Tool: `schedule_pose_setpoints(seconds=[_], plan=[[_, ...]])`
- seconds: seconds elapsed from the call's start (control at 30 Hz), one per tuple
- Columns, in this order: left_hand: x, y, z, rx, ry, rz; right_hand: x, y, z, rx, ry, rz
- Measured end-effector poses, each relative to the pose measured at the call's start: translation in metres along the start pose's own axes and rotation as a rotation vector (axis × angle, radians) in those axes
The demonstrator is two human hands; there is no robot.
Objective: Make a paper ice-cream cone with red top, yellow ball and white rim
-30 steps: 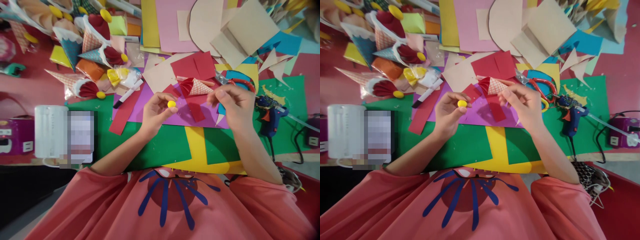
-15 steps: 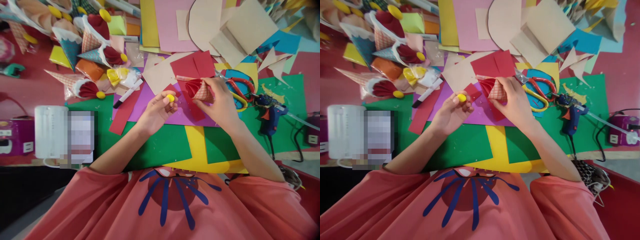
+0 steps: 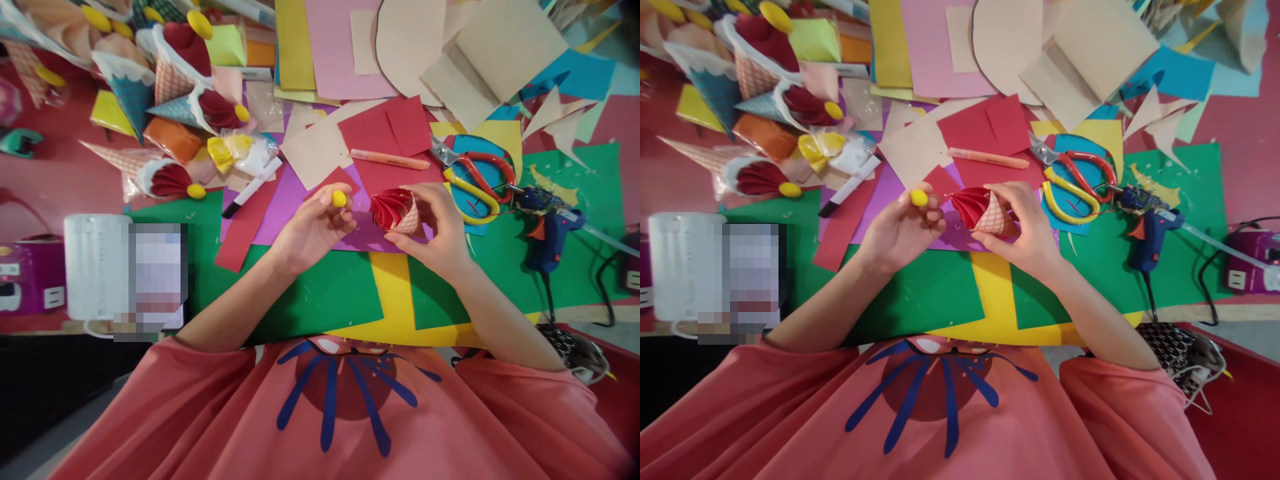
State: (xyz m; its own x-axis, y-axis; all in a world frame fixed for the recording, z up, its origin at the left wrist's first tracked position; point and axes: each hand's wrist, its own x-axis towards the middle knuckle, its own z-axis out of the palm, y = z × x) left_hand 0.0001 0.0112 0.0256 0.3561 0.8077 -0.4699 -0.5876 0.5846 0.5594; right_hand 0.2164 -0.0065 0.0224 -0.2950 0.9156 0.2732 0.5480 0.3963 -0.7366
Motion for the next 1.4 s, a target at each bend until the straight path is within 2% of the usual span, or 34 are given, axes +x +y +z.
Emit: schedule_pose_setpoints(seconds=[0.13, 0.47, 0.83, 0.97, 1.17, 1.3, 1.4], plan=[[0.0025, -0.0031, -0.0046, 0.067, -0.017, 0.013, -0.0030, -0.0025, 0.0005, -0.023, -0.022, -0.025], [0.0048, -0.0077, -0.0096, 0.227, -0.015, 0.189, -0.0039, -0.0067, -0.0005, -0.166, 0.030, -0.157], [0.0038, -0.0064, -0.0081, 0.241, -0.055, 0.238, -0.0051, -0.0057, 0.0007, -0.191, 0.000, -0.121], [0.0034, -0.0065, -0.0082, 0.232, -0.077, 0.249, -0.0054, -0.0069, 0.0007, -0.174, 0.013, -0.151], [0.0031, -0.0062, -0.0065, 0.275, -0.029, 0.247, -0.0061, -0.0059, 0.0007, -0.172, -0.007, -0.114], [0.0028, -0.0073, -0.0052, 0.300, -0.043, 0.314, -0.0056, -0.0067, 0.0012, -0.140, -0.013, -0.112], [0.0018, -0.0088, -0.0064, 0.357, -0.018, 0.388, -0.0055, -0.0092, 0.0032, -0.002, -0.044, -0.038]])
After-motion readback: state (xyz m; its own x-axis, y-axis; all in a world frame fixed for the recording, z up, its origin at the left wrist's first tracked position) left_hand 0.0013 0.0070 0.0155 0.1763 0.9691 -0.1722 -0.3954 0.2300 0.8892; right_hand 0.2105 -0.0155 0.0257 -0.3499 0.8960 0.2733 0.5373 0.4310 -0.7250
